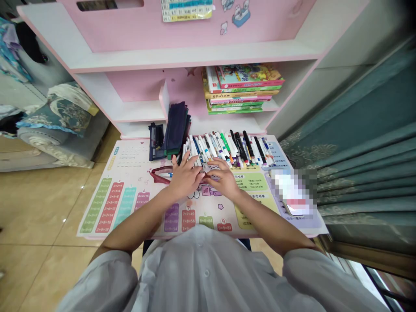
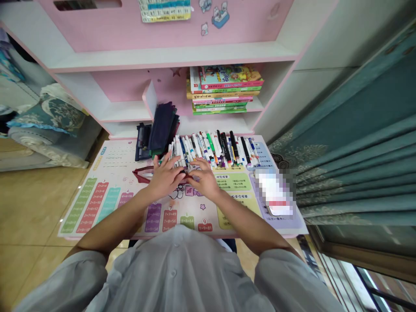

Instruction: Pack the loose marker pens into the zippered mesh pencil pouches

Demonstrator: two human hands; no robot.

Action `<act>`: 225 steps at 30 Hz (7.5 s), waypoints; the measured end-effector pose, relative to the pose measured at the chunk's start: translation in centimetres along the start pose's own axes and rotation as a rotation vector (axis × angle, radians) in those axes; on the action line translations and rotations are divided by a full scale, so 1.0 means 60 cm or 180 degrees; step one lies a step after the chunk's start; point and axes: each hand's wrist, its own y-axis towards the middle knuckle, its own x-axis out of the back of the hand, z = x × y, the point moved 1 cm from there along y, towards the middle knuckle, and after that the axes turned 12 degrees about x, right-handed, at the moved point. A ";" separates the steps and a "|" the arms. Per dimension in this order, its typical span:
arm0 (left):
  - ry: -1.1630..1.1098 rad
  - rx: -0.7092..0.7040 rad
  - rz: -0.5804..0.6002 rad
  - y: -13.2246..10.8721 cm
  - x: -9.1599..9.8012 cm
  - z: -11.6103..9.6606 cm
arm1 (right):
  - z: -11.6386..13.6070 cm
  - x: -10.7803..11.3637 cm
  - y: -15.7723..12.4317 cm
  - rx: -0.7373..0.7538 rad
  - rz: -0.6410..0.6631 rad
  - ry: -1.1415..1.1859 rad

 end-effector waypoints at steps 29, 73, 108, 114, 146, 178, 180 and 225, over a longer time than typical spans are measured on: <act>-0.1175 0.1084 0.0182 0.001 -0.011 -0.004 | 0.006 0.016 0.045 0.0290 0.0855 0.0227; -0.0651 0.0893 0.0194 -0.002 -0.007 0.005 | -0.002 0.018 0.024 0.0116 0.0527 0.0328; -0.0551 0.1034 0.0297 0.004 0.001 0.019 | -0.011 0.030 0.026 0.0033 0.0566 0.0317; -0.0538 0.1040 0.0318 0.005 0.002 0.022 | -0.011 0.031 0.026 0.0035 0.0519 0.0335; -0.0211 0.1162 0.0205 0.005 0.012 0.032 | -0.013 0.041 0.029 0.0115 0.0588 0.0336; 0.0032 0.1335 0.0290 0.007 0.029 0.051 | -0.012 0.044 0.031 0.0017 0.0623 0.0427; 0.0049 0.1354 0.0274 0.006 0.030 0.052 | -0.013 0.043 0.030 0.0008 0.0615 0.0403; -0.0217 0.1664 0.0191 -0.030 0.048 0.091 | -0.019 0.040 0.028 0.0161 0.0637 0.0490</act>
